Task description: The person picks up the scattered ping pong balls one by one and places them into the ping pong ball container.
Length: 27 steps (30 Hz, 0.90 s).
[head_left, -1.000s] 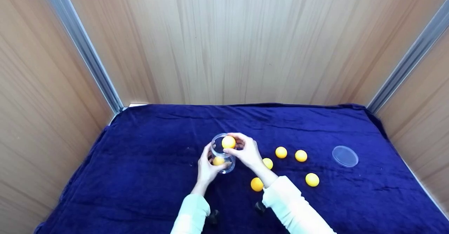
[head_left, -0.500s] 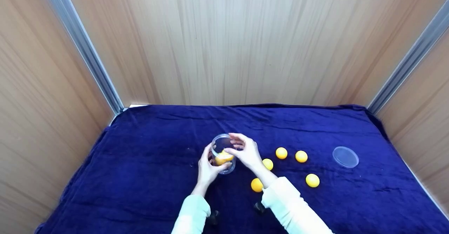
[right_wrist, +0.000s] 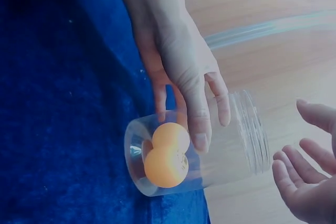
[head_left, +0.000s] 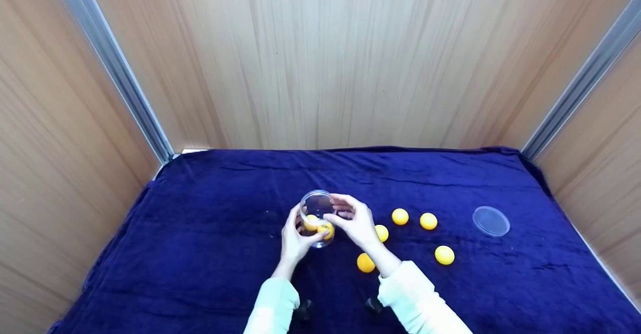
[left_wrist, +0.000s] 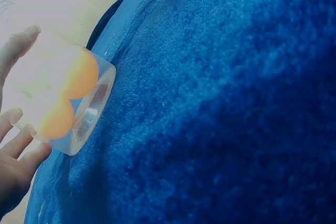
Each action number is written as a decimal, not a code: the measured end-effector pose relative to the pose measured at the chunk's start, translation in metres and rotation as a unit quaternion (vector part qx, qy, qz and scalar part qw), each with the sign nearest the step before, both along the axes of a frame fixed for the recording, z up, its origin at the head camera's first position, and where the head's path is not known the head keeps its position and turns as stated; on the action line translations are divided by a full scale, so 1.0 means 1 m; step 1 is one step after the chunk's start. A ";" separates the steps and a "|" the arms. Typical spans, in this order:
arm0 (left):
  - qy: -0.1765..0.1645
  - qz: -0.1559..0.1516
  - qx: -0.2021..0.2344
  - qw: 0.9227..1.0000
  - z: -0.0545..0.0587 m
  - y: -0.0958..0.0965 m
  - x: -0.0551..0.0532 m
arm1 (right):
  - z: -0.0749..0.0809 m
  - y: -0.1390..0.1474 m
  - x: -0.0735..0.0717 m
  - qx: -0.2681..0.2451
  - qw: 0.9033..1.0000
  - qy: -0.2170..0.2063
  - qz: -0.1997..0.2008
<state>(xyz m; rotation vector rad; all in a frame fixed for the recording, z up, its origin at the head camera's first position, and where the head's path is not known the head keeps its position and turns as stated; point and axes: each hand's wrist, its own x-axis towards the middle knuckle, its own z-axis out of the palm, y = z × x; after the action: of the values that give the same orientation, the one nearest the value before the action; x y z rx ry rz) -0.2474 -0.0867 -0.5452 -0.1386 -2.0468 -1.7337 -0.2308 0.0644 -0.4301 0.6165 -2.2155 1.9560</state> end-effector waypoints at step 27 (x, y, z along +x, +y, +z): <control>0.004 -0.012 0.021 1.000 0.013 0.002 0.007 | -0.015 0.034 0.034 0.054 0.997 -0.033 -0.043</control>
<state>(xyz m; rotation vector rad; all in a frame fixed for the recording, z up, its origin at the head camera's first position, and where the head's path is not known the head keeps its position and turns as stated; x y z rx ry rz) -0.2404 -0.0848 -0.5318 -0.1572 -2.0086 -1.7853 -0.1963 0.0983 -0.4456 0.4670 -2.3575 1.8502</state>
